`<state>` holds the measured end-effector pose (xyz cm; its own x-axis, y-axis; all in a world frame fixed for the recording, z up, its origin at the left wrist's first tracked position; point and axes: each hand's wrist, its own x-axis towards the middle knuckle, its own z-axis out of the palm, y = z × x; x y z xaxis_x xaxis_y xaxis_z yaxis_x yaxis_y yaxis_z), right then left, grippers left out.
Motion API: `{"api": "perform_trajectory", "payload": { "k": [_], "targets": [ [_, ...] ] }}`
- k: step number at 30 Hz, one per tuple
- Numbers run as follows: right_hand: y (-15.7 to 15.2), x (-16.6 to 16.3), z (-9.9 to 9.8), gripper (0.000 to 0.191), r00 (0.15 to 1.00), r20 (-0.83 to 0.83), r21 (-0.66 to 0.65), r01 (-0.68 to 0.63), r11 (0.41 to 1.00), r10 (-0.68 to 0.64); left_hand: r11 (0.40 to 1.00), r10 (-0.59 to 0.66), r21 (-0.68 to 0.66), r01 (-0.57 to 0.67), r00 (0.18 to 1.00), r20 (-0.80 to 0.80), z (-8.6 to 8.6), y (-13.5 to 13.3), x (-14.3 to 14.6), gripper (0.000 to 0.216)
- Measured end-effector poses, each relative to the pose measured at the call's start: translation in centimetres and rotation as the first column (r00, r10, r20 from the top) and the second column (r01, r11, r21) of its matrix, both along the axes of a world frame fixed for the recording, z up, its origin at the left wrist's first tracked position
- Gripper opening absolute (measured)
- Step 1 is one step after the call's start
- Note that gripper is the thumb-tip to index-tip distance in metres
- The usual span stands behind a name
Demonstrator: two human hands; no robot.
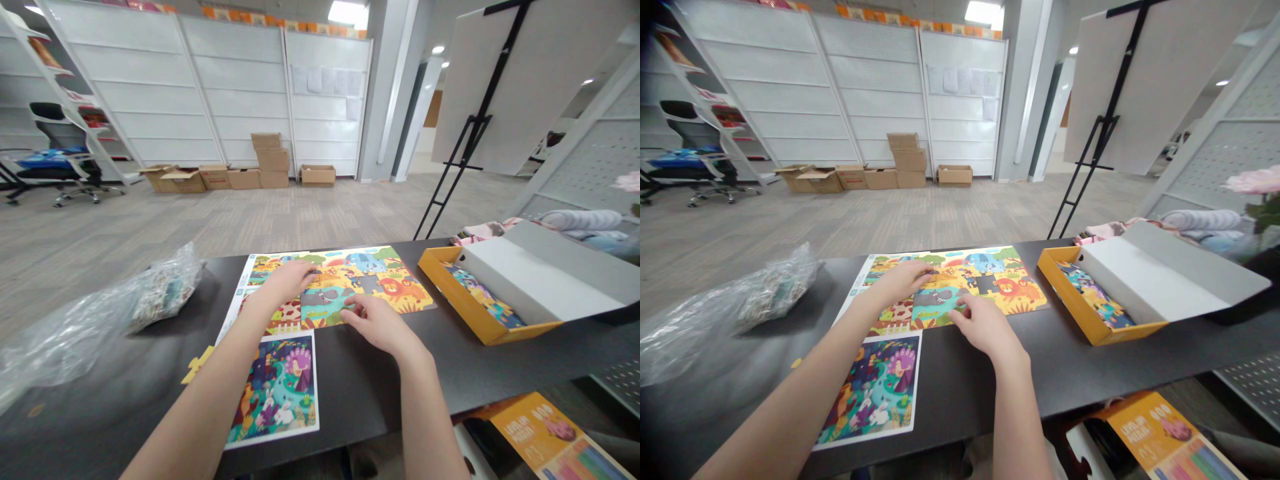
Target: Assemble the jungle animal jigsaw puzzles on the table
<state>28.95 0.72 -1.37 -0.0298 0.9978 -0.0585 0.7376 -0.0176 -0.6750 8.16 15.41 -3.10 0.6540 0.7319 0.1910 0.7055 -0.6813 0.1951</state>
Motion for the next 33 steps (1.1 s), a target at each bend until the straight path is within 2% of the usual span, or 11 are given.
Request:
{"api": "perform_trajectory", "payload": {
  "k": [8, 17, 33],
  "targets": [
    [0.0, 0.1, -0.3, 0.025, 1.000, 0.001, 0.012, 0.001, 1.000, -0.001, 0.997, 0.064, 0.042, -0.064, 0.998, 0.005, -0.7, 0.1, 0.7, 0.033],
    [0.2, 0.1, -0.5, 0.025, 1.000, 0.007, 0.016, 0.004, 1.000, -0.004, 0.995, 0.091, 0.031, -0.091, 0.996, -0.016, -0.4, -0.1, 1.2, 0.031],
    [0.3, 0.2, -0.6, 0.027, 1.000, -0.004, 0.017, -0.002, 1.000, 0.002, 0.992, 0.122, -0.038, -0.122, 0.992, 0.011, 0.1, 0.0, 0.1, 0.027]
  ]
}}
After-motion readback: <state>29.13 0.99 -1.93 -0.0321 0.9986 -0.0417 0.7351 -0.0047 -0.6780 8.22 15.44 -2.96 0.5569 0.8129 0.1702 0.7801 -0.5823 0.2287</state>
